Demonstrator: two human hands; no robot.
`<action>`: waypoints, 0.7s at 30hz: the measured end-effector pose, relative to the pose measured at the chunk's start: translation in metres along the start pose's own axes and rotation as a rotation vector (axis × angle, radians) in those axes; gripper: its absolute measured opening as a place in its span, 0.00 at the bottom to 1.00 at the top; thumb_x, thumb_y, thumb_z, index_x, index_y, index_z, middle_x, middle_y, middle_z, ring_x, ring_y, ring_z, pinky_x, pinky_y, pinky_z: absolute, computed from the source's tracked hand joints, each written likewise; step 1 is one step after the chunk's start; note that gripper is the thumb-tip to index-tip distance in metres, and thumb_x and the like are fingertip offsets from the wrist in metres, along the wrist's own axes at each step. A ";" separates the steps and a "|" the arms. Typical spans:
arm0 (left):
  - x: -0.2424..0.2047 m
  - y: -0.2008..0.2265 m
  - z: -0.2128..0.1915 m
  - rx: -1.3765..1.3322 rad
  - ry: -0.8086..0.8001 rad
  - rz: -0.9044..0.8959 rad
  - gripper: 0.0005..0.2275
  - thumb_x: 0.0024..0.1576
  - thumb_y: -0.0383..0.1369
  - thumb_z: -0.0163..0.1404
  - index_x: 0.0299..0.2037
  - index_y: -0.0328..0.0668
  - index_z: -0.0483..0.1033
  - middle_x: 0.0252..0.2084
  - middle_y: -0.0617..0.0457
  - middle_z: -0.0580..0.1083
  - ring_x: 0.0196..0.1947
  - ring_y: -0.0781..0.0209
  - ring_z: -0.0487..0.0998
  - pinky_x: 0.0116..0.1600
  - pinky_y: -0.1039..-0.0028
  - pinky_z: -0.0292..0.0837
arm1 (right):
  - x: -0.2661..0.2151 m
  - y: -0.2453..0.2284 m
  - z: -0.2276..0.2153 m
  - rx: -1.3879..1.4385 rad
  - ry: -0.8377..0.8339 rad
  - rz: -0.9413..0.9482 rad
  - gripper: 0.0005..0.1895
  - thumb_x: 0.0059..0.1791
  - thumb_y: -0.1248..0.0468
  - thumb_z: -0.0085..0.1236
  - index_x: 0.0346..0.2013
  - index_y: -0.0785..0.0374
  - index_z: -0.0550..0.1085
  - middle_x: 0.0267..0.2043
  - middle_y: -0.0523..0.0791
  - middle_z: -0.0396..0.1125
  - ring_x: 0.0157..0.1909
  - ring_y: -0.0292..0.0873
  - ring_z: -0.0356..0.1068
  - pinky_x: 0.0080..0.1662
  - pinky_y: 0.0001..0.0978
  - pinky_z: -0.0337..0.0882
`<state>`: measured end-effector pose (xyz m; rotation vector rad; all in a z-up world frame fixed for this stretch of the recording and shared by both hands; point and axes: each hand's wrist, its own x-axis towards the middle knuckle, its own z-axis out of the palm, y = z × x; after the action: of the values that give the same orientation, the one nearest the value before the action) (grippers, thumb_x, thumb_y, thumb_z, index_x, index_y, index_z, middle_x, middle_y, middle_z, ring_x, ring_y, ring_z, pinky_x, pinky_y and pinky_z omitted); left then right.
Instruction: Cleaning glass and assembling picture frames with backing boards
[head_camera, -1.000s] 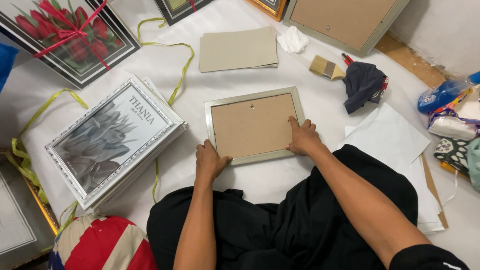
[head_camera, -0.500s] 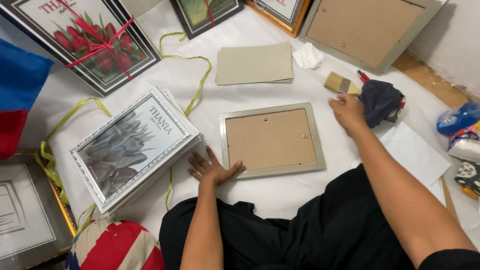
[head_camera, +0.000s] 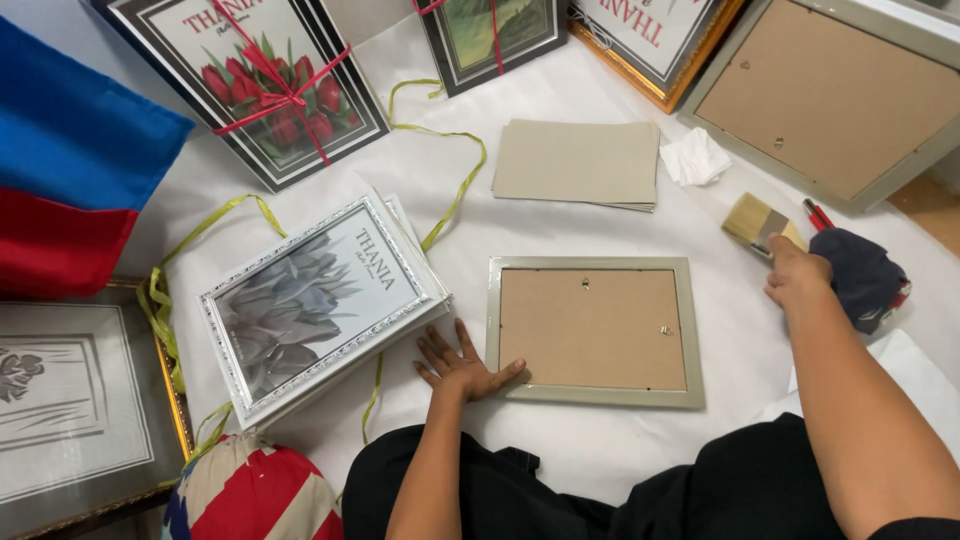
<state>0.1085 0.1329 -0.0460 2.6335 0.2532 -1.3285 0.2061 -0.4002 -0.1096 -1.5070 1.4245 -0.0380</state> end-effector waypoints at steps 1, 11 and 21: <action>0.001 -0.001 -0.002 -0.003 0.006 -0.004 0.64 0.41 0.77 0.34 0.72 0.39 0.09 0.68 0.23 0.06 0.65 0.21 0.01 0.62 0.27 0.09 | 0.005 -0.001 0.004 0.001 -0.006 -0.004 0.34 0.49 0.42 0.68 0.50 0.71 0.72 0.44 0.51 0.68 0.39 0.43 0.70 0.44 0.38 0.78; 0.001 0.001 -0.007 -0.013 -0.047 -0.007 0.66 0.38 0.78 0.34 0.72 0.38 0.09 0.69 0.21 0.07 0.65 0.21 0.01 0.62 0.27 0.09 | 0.073 0.002 0.034 0.146 0.023 -0.044 0.20 0.48 0.49 0.64 0.48 0.57 0.77 0.51 0.41 0.73 0.50 0.37 0.72 0.50 0.28 0.72; -0.004 -0.001 -0.003 -0.042 -0.003 0.012 0.66 0.38 0.78 0.34 0.72 0.38 0.10 0.68 0.23 0.06 0.64 0.22 0.00 0.62 0.29 0.07 | -0.070 -0.058 -0.041 1.034 -0.428 0.183 0.08 0.52 0.67 0.43 0.41 0.67 0.71 0.37 0.46 0.66 0.36 0.36 0.65 0.40 0.25 0.70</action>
<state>0.1085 0.1342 -0.0409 2.5948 0.2617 -1.3091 0.2017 -0.3851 -0.0106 -0.4845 0.9287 -0.2771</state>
